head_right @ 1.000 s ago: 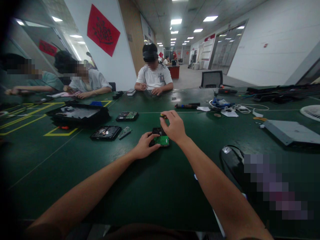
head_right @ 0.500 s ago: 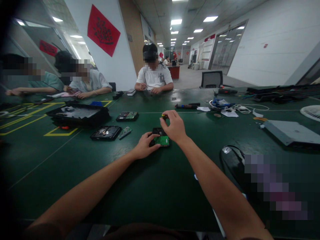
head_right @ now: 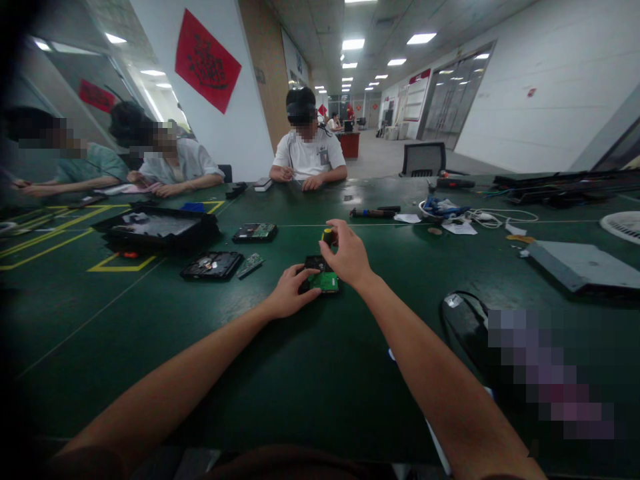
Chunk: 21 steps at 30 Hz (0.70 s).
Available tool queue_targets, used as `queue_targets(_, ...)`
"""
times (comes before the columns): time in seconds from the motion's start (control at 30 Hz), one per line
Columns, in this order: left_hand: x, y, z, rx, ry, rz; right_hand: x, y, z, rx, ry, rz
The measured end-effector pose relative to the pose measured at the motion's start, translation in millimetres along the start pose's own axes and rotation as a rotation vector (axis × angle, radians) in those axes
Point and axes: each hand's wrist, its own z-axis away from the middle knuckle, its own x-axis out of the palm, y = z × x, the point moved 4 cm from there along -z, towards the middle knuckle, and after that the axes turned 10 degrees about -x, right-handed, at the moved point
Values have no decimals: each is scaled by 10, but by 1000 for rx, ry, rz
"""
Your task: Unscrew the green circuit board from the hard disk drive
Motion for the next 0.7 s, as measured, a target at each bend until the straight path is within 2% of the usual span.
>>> queue_targets(0.43, -21, 4, 23, -1, 6, 1, -73, 54, -32, 2, 96, 32)
queue_targets(0.7, -11, -11, 23, -13, -16, -10, -286, 142, -144, 35, 186, 5)
